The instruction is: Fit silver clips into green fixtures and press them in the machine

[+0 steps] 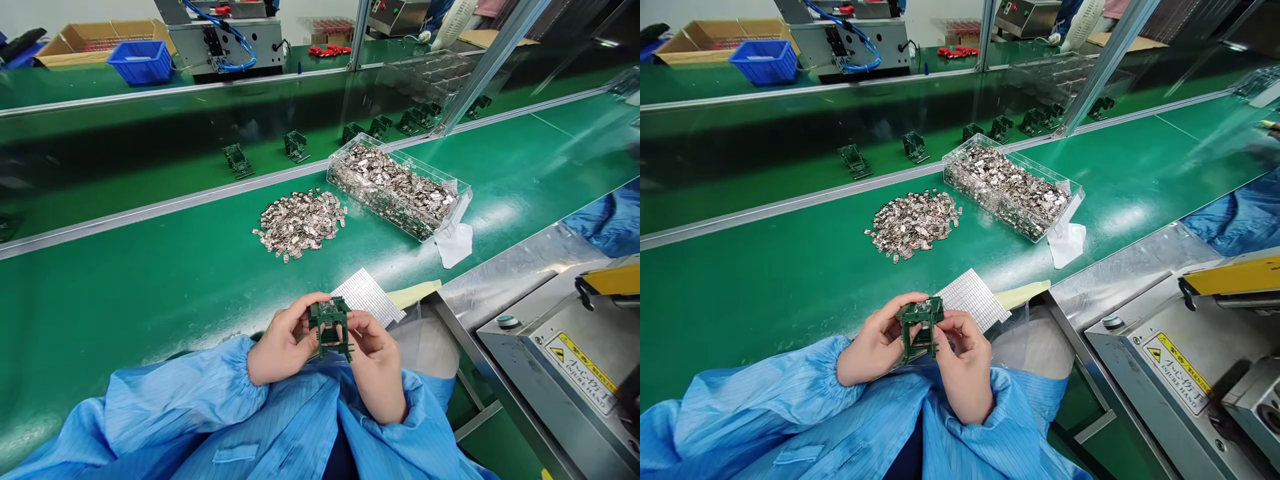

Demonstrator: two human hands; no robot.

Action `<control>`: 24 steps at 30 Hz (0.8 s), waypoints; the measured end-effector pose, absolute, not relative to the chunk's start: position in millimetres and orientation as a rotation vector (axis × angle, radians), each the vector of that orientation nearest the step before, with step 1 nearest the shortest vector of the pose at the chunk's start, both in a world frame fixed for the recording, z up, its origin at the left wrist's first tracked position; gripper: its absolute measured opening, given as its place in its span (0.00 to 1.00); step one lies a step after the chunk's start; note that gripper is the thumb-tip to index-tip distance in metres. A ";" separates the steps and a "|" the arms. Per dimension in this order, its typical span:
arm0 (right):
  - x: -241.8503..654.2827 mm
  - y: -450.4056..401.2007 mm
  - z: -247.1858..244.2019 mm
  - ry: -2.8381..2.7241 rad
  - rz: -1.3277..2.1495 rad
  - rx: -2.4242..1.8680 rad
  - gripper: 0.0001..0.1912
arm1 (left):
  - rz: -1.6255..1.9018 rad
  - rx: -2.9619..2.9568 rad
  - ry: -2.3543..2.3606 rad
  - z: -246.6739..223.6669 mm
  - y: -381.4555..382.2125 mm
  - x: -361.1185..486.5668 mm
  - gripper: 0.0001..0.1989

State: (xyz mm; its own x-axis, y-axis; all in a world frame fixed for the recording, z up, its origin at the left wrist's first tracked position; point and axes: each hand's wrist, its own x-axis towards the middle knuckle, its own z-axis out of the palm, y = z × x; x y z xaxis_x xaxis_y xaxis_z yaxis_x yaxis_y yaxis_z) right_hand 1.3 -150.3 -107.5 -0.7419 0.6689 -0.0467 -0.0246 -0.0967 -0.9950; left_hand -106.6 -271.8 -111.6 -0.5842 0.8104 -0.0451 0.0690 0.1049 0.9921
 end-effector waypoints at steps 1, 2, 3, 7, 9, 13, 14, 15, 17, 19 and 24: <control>1.1 -150.6 -107.5 -1.684 1.904 -0.703 0.11 | 1.536 0.858 1.757 -111.2 -271.7 -106.5 0.21; 1.0 -150.9 -107.6 -1.668 1.914 -0.703 0.10 | 1.541 0.853 1.749 -110.6 -271.5 -106.5 0.21; 0.8 -151.1 -107.5 -1.649 1.924 -0.702 0.10 | 1.546 0.850 1.743 -110.0 -271.4 -106.4 0.22; -0.4 -151.4 -106.3 -1.581 1.964 -0.687 0.10 | 1.557 0.861 1.745 -107.5 -271.1 -105.5 0.22; -0.8 -151.6 -105.3 -1.558 1.980 -0.684 0.10 | 1.558 0.870 1.746 -106.4 -271.0 -104.8 0.22; 0.0 -153.5 -104.1 -1.530 1.982 -0.707 0.10 | 1.575 0.863 1.732 -104.3 -270.5 -102.9 0.22; 0.5 -154.2 -104.2 -1.533 1.981 -0.716 0.10 | 1.581 0.861 1.724 -103.9 -270.3 -102.5 0.21; 1.1 -154.9 -104.4 -1.535 1.983 -0.723 0.10 | 1.587 0.861 1.713 -103.4 -270.1 -102.1 0.21; 2.3 -156.2 -105.0 -1.528 2.003 -0.725 0.10 | 1.606 0.863 1.692 -102.7 -269.8 -101.7 0.21; 3.0 -157.3 -105.7 -1.508 2.036 -0.713 0.10 | 1.623 0.863 1.680 -102.4 -269.6 -101.7 0.21; 2.4 -158.4 -106.5 -1.492 2.069 -0.717 0.10 | 1.595 0.860 1.734 -102.4 -269.9 -101.1 0.20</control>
State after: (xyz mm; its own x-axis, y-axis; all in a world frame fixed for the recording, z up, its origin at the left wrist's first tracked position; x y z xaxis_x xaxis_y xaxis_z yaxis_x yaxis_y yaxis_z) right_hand 2.4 -158.4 -106.5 -0.7434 0.6558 -0.1315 -0.0824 -0.2848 -0.9550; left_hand -101.1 -269.9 -102.4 -0.5936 0.8046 -0.0157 0.0515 0.0574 0.9970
